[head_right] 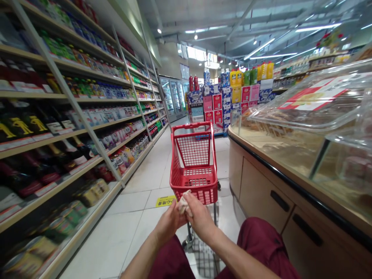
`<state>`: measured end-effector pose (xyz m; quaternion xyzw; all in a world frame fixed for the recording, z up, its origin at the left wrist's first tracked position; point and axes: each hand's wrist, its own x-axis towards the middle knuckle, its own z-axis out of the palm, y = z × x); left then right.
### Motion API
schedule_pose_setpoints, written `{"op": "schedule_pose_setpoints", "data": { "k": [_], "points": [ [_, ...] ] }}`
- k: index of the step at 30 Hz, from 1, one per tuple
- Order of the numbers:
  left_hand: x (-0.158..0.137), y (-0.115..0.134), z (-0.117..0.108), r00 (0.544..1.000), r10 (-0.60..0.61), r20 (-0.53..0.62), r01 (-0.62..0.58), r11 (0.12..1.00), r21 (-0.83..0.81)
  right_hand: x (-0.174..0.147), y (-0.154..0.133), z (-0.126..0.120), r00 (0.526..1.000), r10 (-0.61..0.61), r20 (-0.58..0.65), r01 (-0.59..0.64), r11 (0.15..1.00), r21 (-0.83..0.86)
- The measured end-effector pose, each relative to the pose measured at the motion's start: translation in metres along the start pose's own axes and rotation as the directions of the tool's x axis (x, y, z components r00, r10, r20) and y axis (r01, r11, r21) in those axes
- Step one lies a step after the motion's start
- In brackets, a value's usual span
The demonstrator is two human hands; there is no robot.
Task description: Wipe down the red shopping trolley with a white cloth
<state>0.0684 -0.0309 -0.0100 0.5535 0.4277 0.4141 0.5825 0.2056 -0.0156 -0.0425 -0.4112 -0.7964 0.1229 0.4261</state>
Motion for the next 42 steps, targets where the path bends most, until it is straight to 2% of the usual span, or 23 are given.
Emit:
{"op": "schedule_pose_setpoints", "data": {
  "k": [1,3,5,7,9,11,13,16,19,22,23,26,28,30,33,35,39,40,42],
  "points": [
    [0.005,0.003,-0.011,0.996,0.054,-0.067,-0.038,0.975,0.221,0.006,0.0,-0.001,0.999,-0.048,-0.018,0.048,0.999,-0.013],
    [0.02,0.011,-0.034,0.966,0.204,-0.157,-0.083,0.823,0.562,0.026,-0.001,-0.003,0.986,-0.144,-0.086,0.139,0.988,-0.06],
    [0.038,0.019,-0.052,0.95,0.273,-0.15,-0.1,0.725,0.681,0.05,-0.001,-0.003,0.961,-0.238,-0.14,0.222,0.968,-0.121],
    [0.053,0.023,-0.064,0.957,0.276,-0.089,-0.124,0.669,0.733,0.066,0.004,0.004,0.943,-0.315,-0.112,0.295,0.942,-0.163],
    [0.063,0.023,-0.069,0.965,0.262,-0.019,-0.147,0.598,0.788,0.065,0.016,0.018,0.937,-0.348,0.0,0.343,0.923,-0.173],
    [0.066,0.02,-0.07,0.969,0.247,0.022,-0.154,0.531,0.833,0.044,0.032,0.035,0.939,-0.323,0.116,0.339,0.925,-0.171],
    [0.066,0.015,-0.07,0.972,0.235,0.033,-0.143,0.472,0.87,0.015,0.046,0.047,0.951,-0.258,0.173,0.289,0.94,-0.183],
    [0.064,0.014,-0.067,0.977,0.21,0.024,-0.108,0.399,0.91,-0.012,0.054,0.044,0.966,-0.217,0.143,0.243,0.949,-0.2],
    [0.064,0.019,-0.061,0.984,0.181,-0.001,-0.059,0.33,0.942,0.0,0.045,0.024,0.964,-0.267,0.014,0.266,0.95,-0.164],
    [0.064,0.028,-0.051,0.986,0.158,-0.045,0.004,0.252,0.968,0.017,0.042,0.011,0.959,-0.261,-0.107,0.243,0.957,-0.161],
    [0.063,0.031,-0.047,0.987,0.152,-0.06,0.024,0.225,0.974,0.016,0.045,0.011,0.964,-0.246,-0.096,0.228,0.959,-0.17],
    [0.06,0.039,-0.041,0.986,0.143,-0.084,0.061,0.157,0.986,-0.003,0.06,0.02,0.985,-0.169,0.037,0.173,0.964,-0.201],
    [0.06,0.04,-0.038,0.986,0.141,-0.085,0.068,0.124,0.99,-0.015,0.065,0.022,0.989,-0.131,0.064,0.141,0.97,-0.2],
    [0.063,0.038,-0.033,0.986,0.149,-0.078,0.063,0.103,0.993,-0.014,0.066,0.017,0.991,-0.135,-0.018,0.129,0.974,-0.187],
    [0.071,0.028,-0.02,0.99,0.143,-0.013,-0.006,0.132,0.991,0.001,0.065,0.004,0.975,-0.146,-0.167,0.113,0.975,-0.193],
    [0.076,0.022,-0.009,0.992,0.128,0.018,-0.039,0.165,0.986,0.004,0.07,0.003,0.983,-0.116,-0.142,0.086,0.976,-0.198],
    [0.082,0.016,0.001,0.993,0.12,-0.007,-0.016,0.196,0.98,-0.013,0.083,0.007,1.0,-0.009,0.03,0.015,0.982,-0.189],
    [0.083,0.015,0.001,0.993,0.121,-0.014,-0.011,0.204,0.979,-0.014,0.084,0.004,1.0,-0.012,0.012,0.014,0.983,-0.185],
    [0.083,0.015,0.0,0.992,0.123,-0.028,0.0,0.221,0.975,-0.008,0.083,-0.006,0.993,-0.052,-0.11,0.033,0.985,-0.168]
  ]
}}
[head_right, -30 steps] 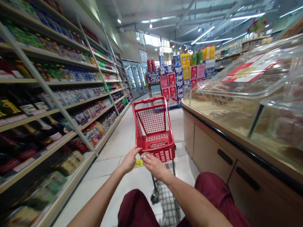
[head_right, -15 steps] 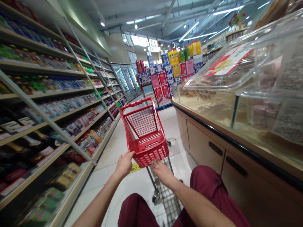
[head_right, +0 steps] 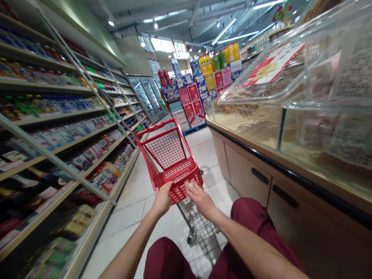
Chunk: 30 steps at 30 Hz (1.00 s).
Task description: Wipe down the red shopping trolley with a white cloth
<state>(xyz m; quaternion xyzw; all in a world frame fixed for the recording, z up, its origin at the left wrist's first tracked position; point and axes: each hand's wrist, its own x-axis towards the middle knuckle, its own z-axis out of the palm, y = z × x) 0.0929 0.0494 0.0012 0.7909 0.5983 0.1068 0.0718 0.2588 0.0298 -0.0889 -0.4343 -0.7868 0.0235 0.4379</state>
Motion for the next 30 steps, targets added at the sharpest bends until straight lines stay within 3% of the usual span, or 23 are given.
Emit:
{"op": "schedule_pose_setpoints", "data": {
  "k": [2,4,8,10,14,16,19,22,24,27,30],
  "points": [
    [0.0,-0.001,0.0,1.0,-0.014,-0.002,0.014,1.0,-0.015,0.013,0.002,-0.009,0.989,0.005,-0.148,-0.002,1.0,0.016],
    [0.0,0.0,0.0,1.0,-0.024,0.003,0.024,0.999,-0.028,0.018,0.006,-0.011,0.978,0.061,-0.197,-0.06,0.998,0.011],
    [-0.004,0.003,0.0,0.999,-0.035,0.013,0.035,0.998,-0.043,-0.008,0.017,0.006,0.988,0.153,0.003,-0.153,0.987,-0.041],
    [-0.005,0.003,0.001,0.999,-0.042,0.013,0.042,0.998,-0.048,-0.017,0.021,0.008,0.991,0.131,0.014,-0.13,0.99,-0.052],
    [-0.006,0.005,0.002,0.999,-0.046,0.015,0.047,0.997,-0.063,0.005,0.024,-0.008,0.964,0.086,-0.253,-0.106,0.992,-0.065],
    [-0.007,0.006,0.003,0.999,-0.048,0.019,0.049,0.996,-0.071,0.012,0.027,-0.011,0.945,0.122,-0.302,-0.148,0.987,-0.065],
    [-0.009,0.008,0.004,0.998,-0.052,0.018,0.054,0.995,-0.083,-0.009,0.03,0.001,0.967,0.194,-0.165,-0.205,0.977,-0.055],
    [-0.011,0.008,0.005,0.998,-0.053,0.013,0.054,0.994,-0.096,-0.03,0.029,0.006,0.981,0.188,-0.049,-0.19,0.981,-0.045],
    [-0.011,0.008,0.005,0.999,-0.053,0.009,0.054,0.993,-0.108,-0.023,0.028,-0.007,0.976,0.158,-0.147,-0.166,0.985,-0.041],
    [-0.01,0.007,0.005,0.998,-0.055,0.008,0.056,0.99,-0.128,0.008,0.028,-0.031,0.927,0.108,-0.36,-0.129,0.991,-0.036],
    [-0.009,0.007,0.002,0.998,-0.057,0.013,0.058,0.988,-0.143,0.011,0.031,-0.027,0.93,0.136,-0.34,-0.16,0.986,-0.044]
  ]
}}
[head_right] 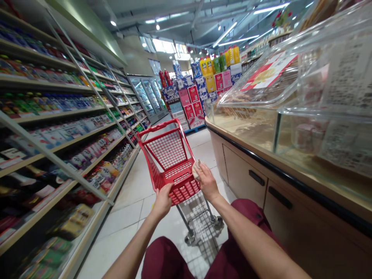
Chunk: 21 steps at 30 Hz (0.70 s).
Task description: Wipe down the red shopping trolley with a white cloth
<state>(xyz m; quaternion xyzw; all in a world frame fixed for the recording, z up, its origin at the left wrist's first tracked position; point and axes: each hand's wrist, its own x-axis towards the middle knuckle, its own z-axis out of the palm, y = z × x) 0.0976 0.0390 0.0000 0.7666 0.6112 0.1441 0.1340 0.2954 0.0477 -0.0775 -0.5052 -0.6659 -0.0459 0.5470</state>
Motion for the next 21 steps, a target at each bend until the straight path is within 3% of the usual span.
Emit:
{"op": "schedule_pose_setpoints", "data": {
  "k": [4,6,10,12,17,19,21],
  "points": [
    [-0.002,0.0,-0.002,1.0,0.001,-0.007,-0.001,1.0,-0.011,-0.042,0.005,0.014,0.964,-0.011,0.266,0.015,1.0,-0.013],
    [-0.002,-0.001,-0.002,1.0,0.001,-0.012,-0.001,1.0,-0.015,-0.042,0.004,0.009,0.977,-0.044,0.207,0.046,0.999,-0.005],
    [-0.003,0.0,-0.001,1.0,0.0,-0.012,0.0,1.0,-0.025,-0.001,-0.002,-0.006,0.997,-0.069,-0.029,0.069,0.998,-0.001],
    [-0.003,0.002,-0.001,1.0,-0.001,-0.009,0.0,1.0,-0.032,0.001,-0.003,-0.003,0.999,-0.052,-0.002,0.052,0.999,-0.012],
    [-0.005,0.003,-0.001,1.0,0.005,0.0,-0.005,0.999,-0.054,-0.048,-0.005,0.014,0.955,-0.074,0.289,0.083,0.996,-0.021],
    [-0.005,0.003,0.0,1.0,0.009,0.005,-0.009,0.998,-0.066,-0.047,-0.012,0.012,0.965,-0.121,0.232,0.125,0.992,-0.003],
    [-0.004,0.003,0.001,1.0,0.01,0.01,-0.009,0.997,-0.079,-0.03,-0.023,0.009,0.986,-0.141,0.093,0.142,0.99,-0.006]
  ]
}}
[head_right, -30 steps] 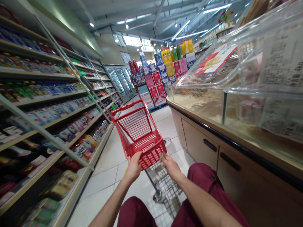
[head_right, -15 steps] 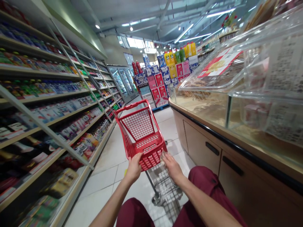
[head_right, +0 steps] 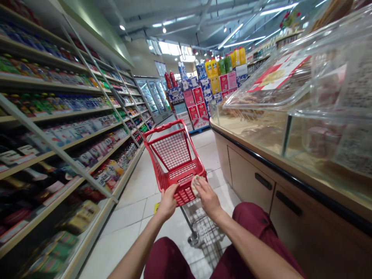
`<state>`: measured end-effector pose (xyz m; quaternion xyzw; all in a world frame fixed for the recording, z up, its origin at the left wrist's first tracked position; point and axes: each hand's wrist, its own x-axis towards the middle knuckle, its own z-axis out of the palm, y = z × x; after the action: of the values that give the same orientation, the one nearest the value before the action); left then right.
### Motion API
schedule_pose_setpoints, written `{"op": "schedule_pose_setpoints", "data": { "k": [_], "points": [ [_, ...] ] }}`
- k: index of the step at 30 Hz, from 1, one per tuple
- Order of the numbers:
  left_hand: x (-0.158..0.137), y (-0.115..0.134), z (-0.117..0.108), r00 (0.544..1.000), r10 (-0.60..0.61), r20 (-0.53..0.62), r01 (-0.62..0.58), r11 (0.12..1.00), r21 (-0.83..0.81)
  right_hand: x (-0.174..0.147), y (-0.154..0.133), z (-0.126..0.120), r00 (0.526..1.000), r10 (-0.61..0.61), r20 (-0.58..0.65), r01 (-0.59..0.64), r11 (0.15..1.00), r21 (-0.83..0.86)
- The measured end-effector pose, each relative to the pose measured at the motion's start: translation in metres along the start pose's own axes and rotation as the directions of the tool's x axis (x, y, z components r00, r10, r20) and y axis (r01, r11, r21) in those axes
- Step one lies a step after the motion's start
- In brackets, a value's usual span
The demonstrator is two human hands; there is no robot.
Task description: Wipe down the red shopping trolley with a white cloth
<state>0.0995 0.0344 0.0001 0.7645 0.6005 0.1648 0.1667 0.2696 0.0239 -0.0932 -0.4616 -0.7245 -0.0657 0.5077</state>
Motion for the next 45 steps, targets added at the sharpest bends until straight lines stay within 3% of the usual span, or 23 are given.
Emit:
{"op": "schedule_pose_setpoints", "data": {
  "k": [3,7,9,13,15,19,22,26,28,33,39,41,45],
  "points": [
    [0.0,0.002,-0.001,1.0,-0.006,0.004,0.006,1.0,-0.02,0.019,-0.011,0.003,0.997,-0.02,-0.08,0.018,0.999,-0.027],
    [-0.003,0.006,-0.006,1.0,-0.016,0.011,0.016,0.999,-0.044,-0.005,-0.025,0.021,0.986,-0.048,0.161,0.056,0.997,-0.05],
    [-0.003,0.006,-0.007,1.0,-0.022,0.016,0.022,0.998,-0.057,-0.013,-0.032,0.023,0.972,-0.063,0.225,0.071,0.997,-0.027],
    [-0.002,0.004,-0.009,1.0,-0.025,0.012,0.026,0.995,-0.094,0.018,-0.046,0.018,0.995,-0.091,0.045,0.091,0.996,0.001],
    [-0.001,0.003,-0.01,0.999,-0.034,0.014,0.036,0.992,-0.125,0.031,-0.052,0.022,0.997,-0.079,0.014,0.079,0.997,-0.007],
    [-0.002,0.0,-0.013,0.997,-0.054,0.047,0.061,0.983,-0.171,0.007,-0.056,0.038,0.965,-0.093,0.244,0.103,0.994,-0.025],
    [-0.004,-0.004,-0.015,0.998,-0.053,0.039,0.059,0.983,-0.176,-0.01,-0.053,0.034,0.952,-0.106,0.287,0.112,0.994,-0.004],
    [-0.004,-0.006,-0.013,0.998,-0.054,0.012,0.056,0.985,-0.163,0.01,-0.035,0.012,0.995,-0.064,0.081,0.064,0.998,0.002],
    [-0.004,-0.005,-0.012,0.998,-0.064,0.008,0.065,0.985,-0.162,0.014,-0.023,0.006,0.999,-0.016,0.051,0.017,1.0,-0.024],
    [-0.005,-0.002,-0.011,0.998,-0.064,0.029,0.068,0.985,-0.161,-0.011,-0.002,0.001,0.961,0.009,0.275,-0.003,1.0,-0.021],
    [-0.005,0.001,-0.011,0.998,-0.061,0.018,0.063,0.985,-0.162,0.027,0.006,-0.017,0.999,0.022,-0.034,-0.022,0.999,-0.023],
    [-0.005,0.002,-0.011,0.997,-0.067,0.023,0.07,0.985,-0.158,0.028,0.008,-0.015,0.999,0.048,-0.007,-0.048,0.998,-0.045],
    [-0.006,0.001,-0.012,0.997,-0.068,0.028,0.071,0.987,-0.146,0.004,0.008,-0.006,0.984,0.02,0.176,-0.013,0.999,-0.04]
  ]
}}
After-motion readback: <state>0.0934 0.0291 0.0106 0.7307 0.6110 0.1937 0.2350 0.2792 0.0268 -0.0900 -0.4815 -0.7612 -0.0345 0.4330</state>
